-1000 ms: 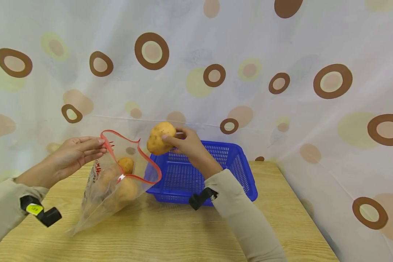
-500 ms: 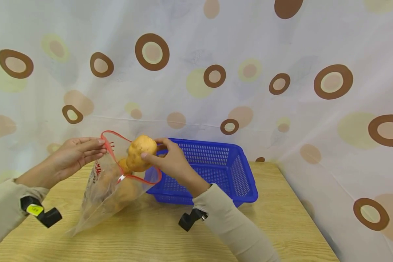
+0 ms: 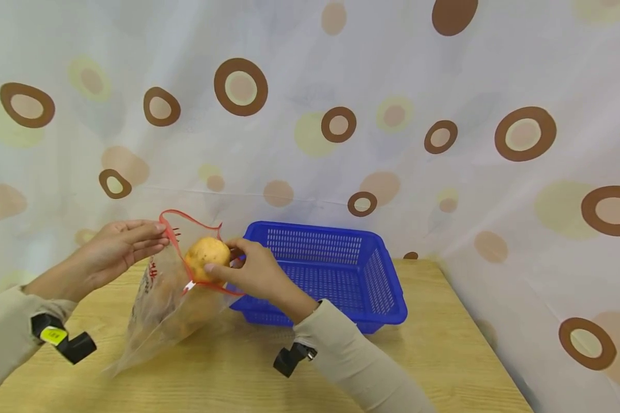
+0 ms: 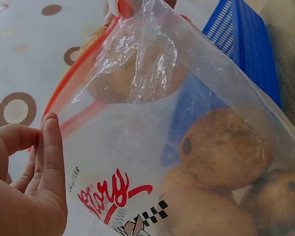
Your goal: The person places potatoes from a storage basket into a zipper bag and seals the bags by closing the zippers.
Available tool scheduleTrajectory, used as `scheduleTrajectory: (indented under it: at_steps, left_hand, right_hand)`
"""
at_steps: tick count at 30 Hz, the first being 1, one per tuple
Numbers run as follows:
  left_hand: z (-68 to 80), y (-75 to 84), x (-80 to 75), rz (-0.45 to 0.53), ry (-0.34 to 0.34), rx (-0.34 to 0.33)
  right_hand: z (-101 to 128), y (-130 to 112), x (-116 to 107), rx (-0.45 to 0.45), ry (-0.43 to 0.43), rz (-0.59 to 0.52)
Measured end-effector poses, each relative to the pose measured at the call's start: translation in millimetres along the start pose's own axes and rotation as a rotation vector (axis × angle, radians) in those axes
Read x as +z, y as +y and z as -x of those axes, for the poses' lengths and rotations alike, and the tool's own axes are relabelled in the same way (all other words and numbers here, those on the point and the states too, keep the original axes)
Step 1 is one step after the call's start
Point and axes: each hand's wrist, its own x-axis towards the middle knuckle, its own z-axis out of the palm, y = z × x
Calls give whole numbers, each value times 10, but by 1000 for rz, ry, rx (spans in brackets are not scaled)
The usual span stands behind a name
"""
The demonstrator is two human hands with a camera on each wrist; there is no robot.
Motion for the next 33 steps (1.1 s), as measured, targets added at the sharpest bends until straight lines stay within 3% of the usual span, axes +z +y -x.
scheduleTrajectory:
  at_steps: [19,25,33]
  left_hand:
    - [4,-10,31,14,-28,18]
    - [3,-38,57,49,-32,-2]
    - [15,-46,50,25,-32,6]
  right_hand:
    - [-90,-40,82,-38,-137,73]
    - [-91,-41,106,-89,-207,94]
    - [-70,-16,100,-195,-339,147]
